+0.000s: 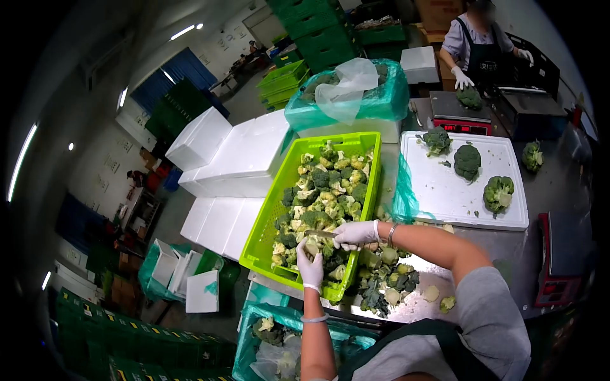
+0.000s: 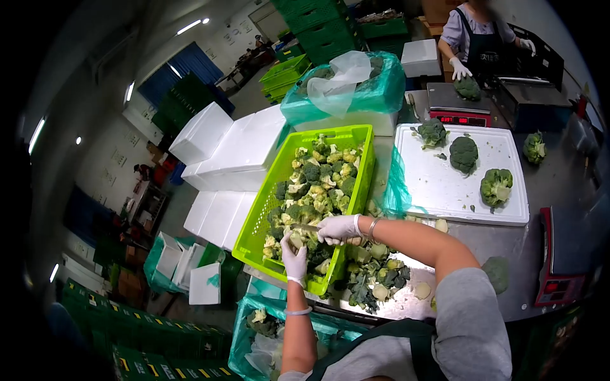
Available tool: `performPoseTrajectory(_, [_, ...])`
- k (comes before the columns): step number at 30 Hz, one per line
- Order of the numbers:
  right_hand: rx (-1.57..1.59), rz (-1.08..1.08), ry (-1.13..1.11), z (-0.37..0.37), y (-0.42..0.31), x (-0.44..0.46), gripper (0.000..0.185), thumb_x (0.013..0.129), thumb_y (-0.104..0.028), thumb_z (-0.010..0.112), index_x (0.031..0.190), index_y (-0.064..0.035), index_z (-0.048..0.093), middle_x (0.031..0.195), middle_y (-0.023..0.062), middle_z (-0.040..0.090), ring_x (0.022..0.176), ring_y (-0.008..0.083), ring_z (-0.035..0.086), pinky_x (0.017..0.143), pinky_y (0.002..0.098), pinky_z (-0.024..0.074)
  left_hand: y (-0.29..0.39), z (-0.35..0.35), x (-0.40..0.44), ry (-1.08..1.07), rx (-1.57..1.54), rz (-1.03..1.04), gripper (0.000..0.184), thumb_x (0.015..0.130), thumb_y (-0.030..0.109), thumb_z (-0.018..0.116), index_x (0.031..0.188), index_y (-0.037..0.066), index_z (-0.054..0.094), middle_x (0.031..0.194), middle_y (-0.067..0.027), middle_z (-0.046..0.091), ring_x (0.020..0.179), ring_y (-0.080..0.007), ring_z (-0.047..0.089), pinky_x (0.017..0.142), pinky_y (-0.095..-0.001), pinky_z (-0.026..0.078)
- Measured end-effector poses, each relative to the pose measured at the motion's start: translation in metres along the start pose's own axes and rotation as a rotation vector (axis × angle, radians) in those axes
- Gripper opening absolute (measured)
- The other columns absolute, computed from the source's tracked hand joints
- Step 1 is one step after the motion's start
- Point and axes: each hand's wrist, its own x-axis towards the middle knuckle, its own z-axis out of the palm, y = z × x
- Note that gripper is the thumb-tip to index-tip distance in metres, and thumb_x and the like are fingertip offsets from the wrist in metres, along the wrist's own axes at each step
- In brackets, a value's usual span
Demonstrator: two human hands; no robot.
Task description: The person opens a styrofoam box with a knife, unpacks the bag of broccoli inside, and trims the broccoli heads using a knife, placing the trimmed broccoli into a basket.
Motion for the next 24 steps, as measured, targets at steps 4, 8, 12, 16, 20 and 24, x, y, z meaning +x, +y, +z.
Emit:
performPoseTrajectory(4, [-0.328,-0.074,0.128,0.012,-0.001,-0.003,0.017,0.085,-0.020,0.041,0.084,-0.0068,0.052,0.059,0.0045,0.052,0.046,0.0175,0.050,0.044,0.0323,0.0422,0.006,0.000,-0.002,0.011,-0.261,-0.081,0.049,0.074,-0.005,0.056,0.120,0.003,0.040,0.109,-0.0091,0.048,0.097,-0.0164,0.049,0.087,-0.0286,0.042])
performPoseTrajectory(8, [-0.849,-0.500,0.505,0.010,-0.025,-0.013,0.019,0.084,-0.027,0.047,0.088,-0.0091,0.054,0.073,0.0153,0.058,0.071,0.0353,0.058,0.063,0.0449,0.0452,0.004,0.008,0.001,0.181,0.439,0.121,0.050,0.071,0.016,0.066,0.113,0.000,0.043,0.104,-0.0197,0.053,0.097,-0.0297,0.053,0.087,-0.0358,0.042])
performPoseTrajectory(12, [-0.950,-0.582,0.785,-0.014,-0.024,0.018,0.039,0.077,-0.037,0.061,0.105,-0.0102,0.057,0.092,0.0134,0.059,0.084,0.0323,0.058,0.071,0.0420,0.0464,0.042,0.015,0.004,0.137,0.734,-0.041,0.054,0.073,0.034,0.065,0.110,0.001,0.045,0.098,-0.0250,0.057,0.090,-0.0397,0.056,0.078,-0.0428,0.045])
performPoseTrajectory(16, [-0.933,-0.311,0.439,-0.014,-0.033,0.047,0.072,0.065,-0.058,0.066,0.120,-0.0130,0.053,0.111,0.0140,0.058,0.100,0.0319,0.056,0.084,0.0388,0.0452,0.059,0.008,0.012,0.051,0.729,-0.205,0.054,0.078,0.047,0.059,0.106,0.004,0.045,0.092,-0.0247,0.060,0.085,-0.0414,0.058,0.075,-0.0469,0.045])
performPoseTrajectory(20, [-0.715,-0.228,0.408,-0.017,-0.008,0.090,0.077,0.065,-0.060,0.066,0.122,-0.0101,0.051,0.103,0.0186,0.061,0.094,0.0330,0.059,0.080,0.0396,0.0456,0.010,0.002,0.009,0.142,0.593,-0.231,0.048,0.083,0.042,0.056,0.108,0.001,0.046,0.090,-0.0275,0.060,0.084,-0.0433,0.058,0.072,-0.0456,0.045])
performPoseTrajectory(24, [-0.476,-0.088,0.286,-0.015,-0.020,0.074,0.070,0.068,-0.052,0.067,0.118,-0.0055,0.053,0.101,0.0192,0.062,0.093,0.0284,0.059,0.081,0.0365,0.0449,-0.010,-0.007,0.000,0.161,0.255,-0.033,0.032,0.088,0.025,0.053,0.103,-0.002,0.045,0.085,-0.0243,0.058,0.076,-0.0388,0.056,0.072,-0.0408,0.043])
